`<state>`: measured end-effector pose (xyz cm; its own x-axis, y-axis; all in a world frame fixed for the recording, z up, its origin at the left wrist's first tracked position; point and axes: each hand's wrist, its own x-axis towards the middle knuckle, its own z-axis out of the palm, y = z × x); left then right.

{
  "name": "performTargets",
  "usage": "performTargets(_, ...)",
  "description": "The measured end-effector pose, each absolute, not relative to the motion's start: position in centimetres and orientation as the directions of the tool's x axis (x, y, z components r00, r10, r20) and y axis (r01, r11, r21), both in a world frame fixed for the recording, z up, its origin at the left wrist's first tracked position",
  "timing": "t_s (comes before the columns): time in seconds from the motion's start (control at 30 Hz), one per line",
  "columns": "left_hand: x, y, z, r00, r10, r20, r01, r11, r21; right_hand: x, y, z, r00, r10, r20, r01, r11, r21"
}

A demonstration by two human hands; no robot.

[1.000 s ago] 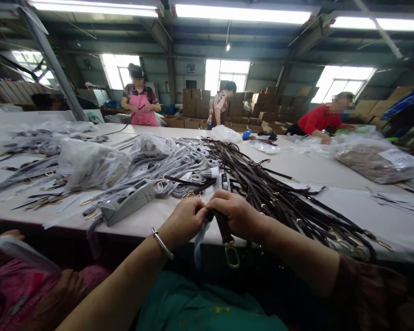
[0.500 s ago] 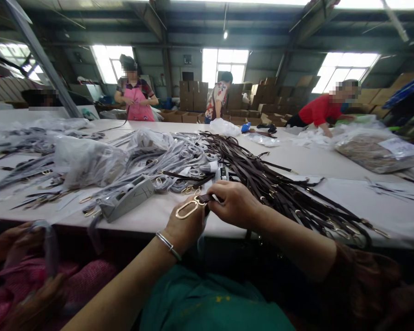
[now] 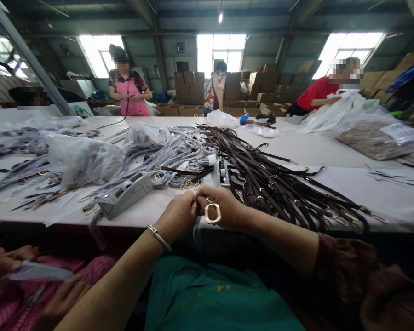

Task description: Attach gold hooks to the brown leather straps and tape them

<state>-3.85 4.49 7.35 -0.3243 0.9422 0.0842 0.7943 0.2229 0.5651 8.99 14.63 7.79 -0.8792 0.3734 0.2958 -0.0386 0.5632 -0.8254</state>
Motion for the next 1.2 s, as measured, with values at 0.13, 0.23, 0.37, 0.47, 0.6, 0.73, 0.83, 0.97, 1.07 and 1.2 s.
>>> performTargets(0.13,-3.4,4.4,6.8,-0.370,0.924,0.098,0.830,0.282,0.481,8.4,15.1,6.6,-0.837,0.522,0.166,0.067,0.398,-0.915)
performTargets(0.23,-3.6,4.1,6.3,-0.388,0.918,0.084,0.827,0.306,0.472,8.4,15.9,5.9,-0.767,0.525,0.369,0.140,0.698,-0.703)
performTargets(0.37,-4.2,3.9,6.3,-0.398,0.913,0.088,0.799,0.298,0.522,8.7,16.9,6.3,-0.835,0.430,0.342,0.224,0.835,-0.503)
performTargets(0.47,-4.3,4.0,6.5,-0.399,0.913,0.086,0.787,0.292,0.543,8.6,17.1,7.0,-0.902,0.371,0.223,0.239,0.857,-0.457)
performTargets(0.6,-4.2,4.1,6.3,-0.401,0.912,0.086,0.791,0.297,0.535,8.6,16.2,7.4,-0.903,0.357,0.241,0.208,0.852,-0.481)
performTargets(0.73,-4.2,4.1,6.1,-0.412,0.908,0.072,0.793,0.318,0.520,8.9,14.6,7.4,-0.933,0.282,0.226,0.209,0.931,-0.299)
performTargets(0.83,-4.4,4.0,5.9,-0.416,0.907,0.069,0.777,0.315,0.545,8.9,14.3,7.1,-0.927,0.304,0.221,0.234,0.927,-0.294)
performTargets(0.97,-4.7,3.4,5.5,-0.455,0.889,0.042,0.621,0.283,0.731,8.4,15.4,6.0,-0.870,0.439,0.223,0.278,0.811,-0.515)
performTargets(1.07,-4.5,2.5,4.8,-0.512,0.859,0.000,0.495,0.295,0.817,8.0,15.9,5.8,-0.845,0.482,0.232,0.313,0.797,-0.517)
performTargets(1.2,-4.0,1.8,3.8,-0.538,0.839,-0.079,0.339,0.301,0.891,7.8,15.7,6.1,-0.887,0.369,0.278,0.249,0.888,-0.385)
